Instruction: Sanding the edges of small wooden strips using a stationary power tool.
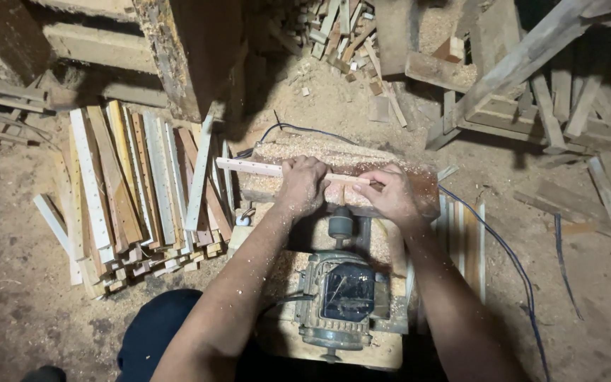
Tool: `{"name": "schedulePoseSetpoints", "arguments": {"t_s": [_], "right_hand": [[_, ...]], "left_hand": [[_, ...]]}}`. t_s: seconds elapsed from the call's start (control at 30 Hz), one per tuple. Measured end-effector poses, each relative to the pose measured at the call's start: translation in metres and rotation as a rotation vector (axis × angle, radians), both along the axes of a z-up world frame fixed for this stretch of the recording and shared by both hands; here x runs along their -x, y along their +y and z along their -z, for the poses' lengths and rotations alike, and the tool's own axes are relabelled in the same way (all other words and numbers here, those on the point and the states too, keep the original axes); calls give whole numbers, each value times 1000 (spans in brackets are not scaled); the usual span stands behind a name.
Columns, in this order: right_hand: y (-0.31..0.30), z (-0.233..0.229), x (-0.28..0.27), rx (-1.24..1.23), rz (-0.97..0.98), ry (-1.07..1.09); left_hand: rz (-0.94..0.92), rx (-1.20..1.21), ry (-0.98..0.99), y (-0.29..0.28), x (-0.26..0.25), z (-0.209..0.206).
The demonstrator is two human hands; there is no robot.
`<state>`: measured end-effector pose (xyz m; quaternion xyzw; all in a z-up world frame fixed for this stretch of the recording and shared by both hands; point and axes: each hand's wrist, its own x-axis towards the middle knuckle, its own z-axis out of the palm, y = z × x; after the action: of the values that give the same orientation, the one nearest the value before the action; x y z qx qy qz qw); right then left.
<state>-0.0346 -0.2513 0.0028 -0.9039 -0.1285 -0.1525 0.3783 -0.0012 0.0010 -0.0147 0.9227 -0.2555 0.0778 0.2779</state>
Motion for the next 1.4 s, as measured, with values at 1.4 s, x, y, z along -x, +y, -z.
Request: {"name": "schedulePoseSetpoints", "arguments": {"t_s": [1.4], "right_hand": [[7, 6, -5, 17, -46, -39]], "left_hand": [[-26, 1, 15, 0, 3, -15]]}}
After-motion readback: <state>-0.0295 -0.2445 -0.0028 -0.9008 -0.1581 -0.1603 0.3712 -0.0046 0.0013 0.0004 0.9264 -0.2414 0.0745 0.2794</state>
